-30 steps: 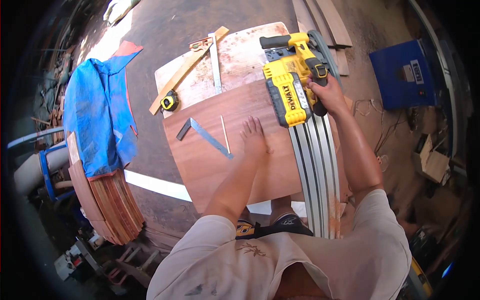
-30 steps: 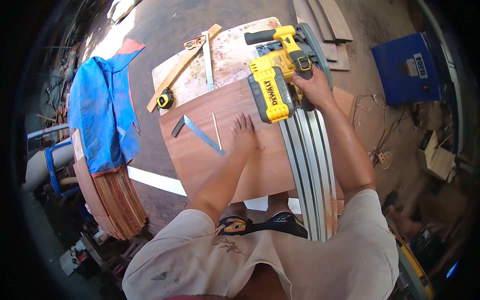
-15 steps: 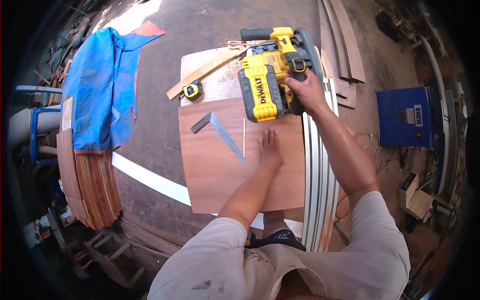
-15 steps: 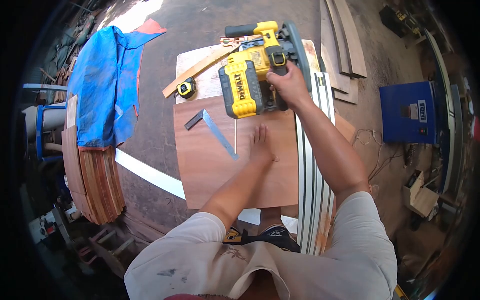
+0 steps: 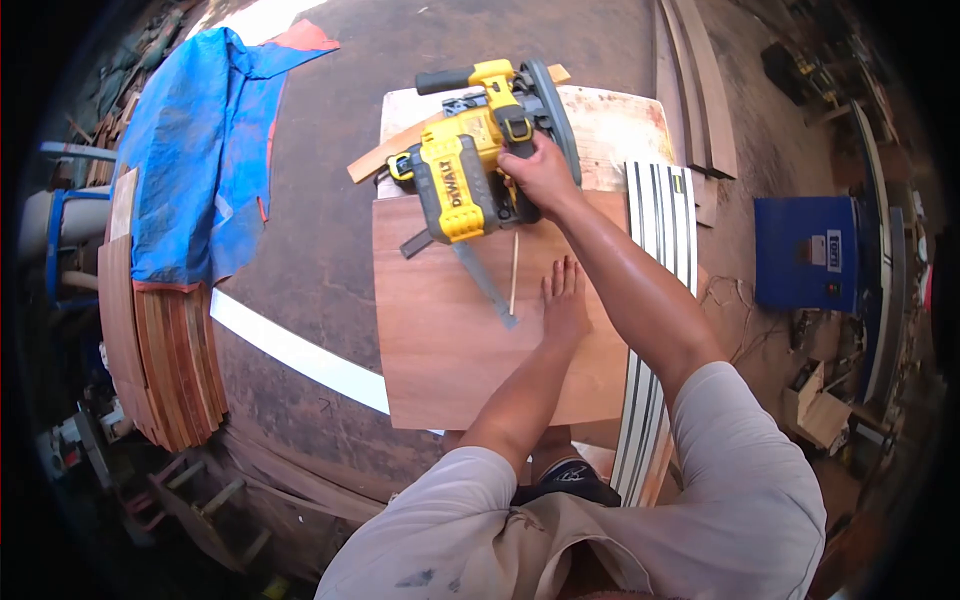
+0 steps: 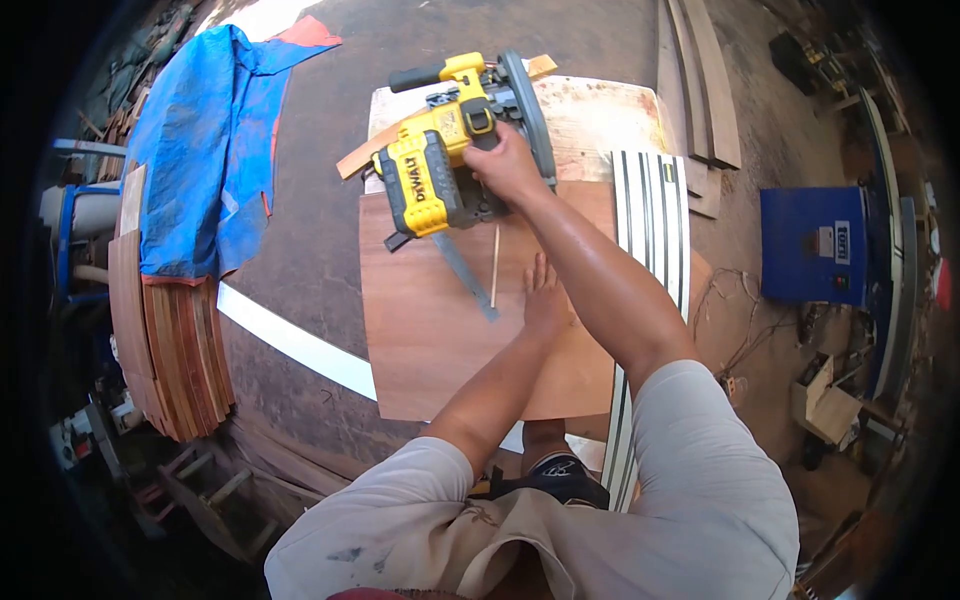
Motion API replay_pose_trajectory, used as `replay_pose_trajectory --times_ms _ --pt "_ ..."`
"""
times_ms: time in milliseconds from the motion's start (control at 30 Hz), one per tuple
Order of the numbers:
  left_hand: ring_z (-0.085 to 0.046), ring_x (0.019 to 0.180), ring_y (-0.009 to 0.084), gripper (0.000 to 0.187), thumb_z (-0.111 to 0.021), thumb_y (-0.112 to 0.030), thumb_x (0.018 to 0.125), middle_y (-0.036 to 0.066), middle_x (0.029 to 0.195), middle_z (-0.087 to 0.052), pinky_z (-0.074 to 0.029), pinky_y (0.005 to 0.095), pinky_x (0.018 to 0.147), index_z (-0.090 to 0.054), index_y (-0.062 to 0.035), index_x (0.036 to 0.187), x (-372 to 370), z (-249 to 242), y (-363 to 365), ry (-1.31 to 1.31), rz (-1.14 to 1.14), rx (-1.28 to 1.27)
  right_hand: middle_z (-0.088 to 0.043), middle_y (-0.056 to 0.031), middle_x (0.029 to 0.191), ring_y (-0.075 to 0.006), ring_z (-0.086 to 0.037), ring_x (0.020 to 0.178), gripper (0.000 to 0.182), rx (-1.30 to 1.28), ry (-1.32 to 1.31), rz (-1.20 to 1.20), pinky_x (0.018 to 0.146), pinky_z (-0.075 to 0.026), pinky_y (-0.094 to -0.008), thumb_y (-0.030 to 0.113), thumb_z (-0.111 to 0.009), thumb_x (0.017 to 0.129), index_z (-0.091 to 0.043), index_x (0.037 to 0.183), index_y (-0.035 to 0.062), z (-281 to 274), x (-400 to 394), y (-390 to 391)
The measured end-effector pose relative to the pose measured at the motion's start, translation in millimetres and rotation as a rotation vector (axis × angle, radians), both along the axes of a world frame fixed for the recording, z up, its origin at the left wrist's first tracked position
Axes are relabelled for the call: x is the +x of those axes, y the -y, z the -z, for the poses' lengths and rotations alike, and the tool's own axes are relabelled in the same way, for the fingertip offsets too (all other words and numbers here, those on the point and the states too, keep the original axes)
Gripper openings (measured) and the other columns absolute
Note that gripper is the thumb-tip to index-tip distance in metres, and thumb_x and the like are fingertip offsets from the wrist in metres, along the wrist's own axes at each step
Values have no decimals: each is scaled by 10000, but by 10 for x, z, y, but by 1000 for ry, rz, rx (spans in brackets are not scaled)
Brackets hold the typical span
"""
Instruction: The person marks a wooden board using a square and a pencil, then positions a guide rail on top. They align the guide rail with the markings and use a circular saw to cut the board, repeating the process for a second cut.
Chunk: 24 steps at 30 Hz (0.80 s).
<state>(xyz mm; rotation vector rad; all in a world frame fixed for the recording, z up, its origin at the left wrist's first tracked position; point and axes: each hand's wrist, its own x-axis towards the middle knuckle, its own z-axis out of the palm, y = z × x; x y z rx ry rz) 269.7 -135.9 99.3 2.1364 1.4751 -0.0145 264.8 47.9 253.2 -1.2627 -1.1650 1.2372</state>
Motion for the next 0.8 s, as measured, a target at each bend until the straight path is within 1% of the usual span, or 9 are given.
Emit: replay_pose_trajectory --times_ms 133,233,300,433,467,533,600,667,800 --pt "-49 1487 293 929 -719 -355 770 109 1591 -178 -76 495 1181 -234 -69 1509 43 270 1 73 14 27 -633 -34 825 -101 -588 664 382 -53 103 -2 591 -490 -261 161 -690 811 -568 1144 18 -134 -38 38" --pt "-44 1484 318 801 -586 -404 856 113 1585 -201 -65 504 1179 -251 -85 1510 83 342 37 47 63 79 -639 -152 1097 -188 -640 913 539 49 174 -99 769 -542 -319 234 -700 815 -507 1252 -15 -9 61 -52" --pt "-41 1481 334 740 -473 -466 901 102 1589 -192 -59 513 1177 -263 -105 1512 18 109 9 23 66 89 -617 -229 1184 -309 -602 1108 648 80 257 -172 962 -459 -370 321 -705 815 -476 1304 -38 -52 202 2" --pt "-41 1478 342 854 -607 -430 854 138 1587 -173 -60 516 1177 -211 -62 1515 51 -61 -84 -116 173 64 -565 -221 1238 -329 -543 1166 570 342 405 25 1011 -410 -380 303 -690 839 -510 1283 -5 184 848 504" --pt "-37 1474 361 1015 -700 -458 772 171 1583 -153 -74 528 1171 -155 -30 1514 67 -300 -115 -150 146 -11 -552 -204 1251 -318 -526 1180 532 413 423 108 1024 -396 -381 280 -682 848 -520 1273 5 270 1169 805" --pt "-33 1470 380 1182 -794 -487 689 204 1579 -133 -87 541 1165 -99 1 1512 159 -362 -189 -193 142 -82 -524 -160 1270 -288 -492 1208 457 254 444 538 1035 -380 -377 137 -672 842 -526 1261 27 681 1822 1636" --pt "-25 1471 381 1368 -902 -425 549 246 1576 -71 -114 531 1168 -39 51 1497 129 -204 -221 -206 98 -54 -542 -202 1253 -342 -513 1185 499 16 669 771 1000 -411 -402 255 -663 846 -528 1261 12 1622 2634 2684" --pt "-14 1469 392 1352 -879 -448 583 241 1582 -20 -106 540 1167 -15 38 1502 131 -237 -234 -268 134 -77 -586 -257 1195 -397 -564 1113 584 -546 841 705 960 -436 -440 403 -588 914 -491 1299 -24 1695 2920 3900" --pt "-1 1468 396 1362 -866 -477 594 239 1582 11 -124 544 1164 11 35 1501 155 -202 -273 -334 151 -79 -649 -236 1028 -300 -636 979 532 -619 346 700 844 -477 -388 476 -543 935 -622 1116 -18 1826 2657 5091"
